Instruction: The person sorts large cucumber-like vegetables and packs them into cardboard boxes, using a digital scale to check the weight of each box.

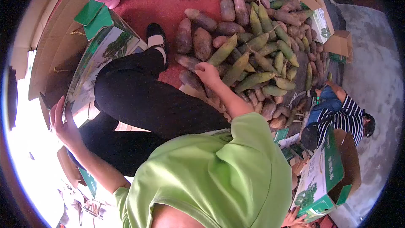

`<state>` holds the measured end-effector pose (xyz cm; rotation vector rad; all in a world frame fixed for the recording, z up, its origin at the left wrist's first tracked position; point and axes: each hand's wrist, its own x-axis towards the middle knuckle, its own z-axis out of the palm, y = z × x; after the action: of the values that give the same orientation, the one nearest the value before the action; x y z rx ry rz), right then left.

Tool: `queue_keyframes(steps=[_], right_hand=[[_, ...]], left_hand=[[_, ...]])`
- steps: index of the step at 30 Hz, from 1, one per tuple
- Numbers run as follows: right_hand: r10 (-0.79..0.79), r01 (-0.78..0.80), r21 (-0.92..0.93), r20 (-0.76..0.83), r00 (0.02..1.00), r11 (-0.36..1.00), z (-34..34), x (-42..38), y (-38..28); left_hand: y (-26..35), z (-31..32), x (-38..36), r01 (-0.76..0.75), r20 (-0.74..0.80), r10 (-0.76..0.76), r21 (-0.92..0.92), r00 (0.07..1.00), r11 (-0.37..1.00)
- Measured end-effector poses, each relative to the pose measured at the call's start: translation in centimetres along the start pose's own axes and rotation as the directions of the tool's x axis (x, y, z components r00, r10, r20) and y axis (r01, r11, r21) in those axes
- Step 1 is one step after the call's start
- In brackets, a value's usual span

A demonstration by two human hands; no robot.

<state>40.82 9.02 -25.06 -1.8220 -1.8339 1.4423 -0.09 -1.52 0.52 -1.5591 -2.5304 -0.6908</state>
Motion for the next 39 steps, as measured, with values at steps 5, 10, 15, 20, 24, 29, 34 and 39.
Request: queue_keyframes(steps=[5, 10, 15, 20, 24, 29, 34, 39], right_hand=[[0.02, -0.02, -0.005, -0.024, 1.0, 1.0, -2.3, -0.5, -0.1], [0.077, -0.063, 0.06, -0.284, 0.956, 0.996, -4.9, 1.8, 4.4], [0.169, -0.154, 0.071, -0.446, 0.879, 0.986, -7.9, 2.4, 5.1], [0.242, -0.261, 0.036, -0.513, 0.824, 0.965, -8.7, 2.4, 4.4], [0.235, -0.252, 0.027, -0.472, 0.85, 0.967, -8.3, 1.8, 4.4], [0.234, -0.262, -0.003, -0.436, 0.869, 0.965, -7.4, 1.1, 4.2], [0.33, -0.341, 0.055, -0.436, 0.837, 0.938, -6.7, 1.1, 5.0], [0.217, -0.273, -0.041, -0.499, 0.839, 0.961, -6.4, -0.1, 5.5]], left_hand=[[0.1, 0.0, 0.1, -0.051, 0.004, 0.051, 0.112, 0.999, 0.992], [-0.1, 0.0, 0.3, -0.051, 0.028, 0.049, 0.092, 0.998, 0.994], [-0.4, -0.1, 0.1, -0.077, 0.02, 0.076, 0.097, 0.997, 0.992], [-0.2, -0.1, 0.1, -0.089, 0.013, 0.088, 0.106, 0.996, 0.99], [-0.1, 0.0, 0.1, -0.105, 0.014, 0.105, 0.067, 0.994, 0.992], [-0.3, -0.1, 0.2, -0.151, 0.014, 0.151, 0.02, 0.988, 0.988], [-0.4, 0.0, 0.1, -0.16, 0.0, 0.16, 0.006, 0.987, 0.987], [-1.0, -0.2, -0.3, -0.11, 0.043, 0.11, -0.005, 0.993, 0.994]])
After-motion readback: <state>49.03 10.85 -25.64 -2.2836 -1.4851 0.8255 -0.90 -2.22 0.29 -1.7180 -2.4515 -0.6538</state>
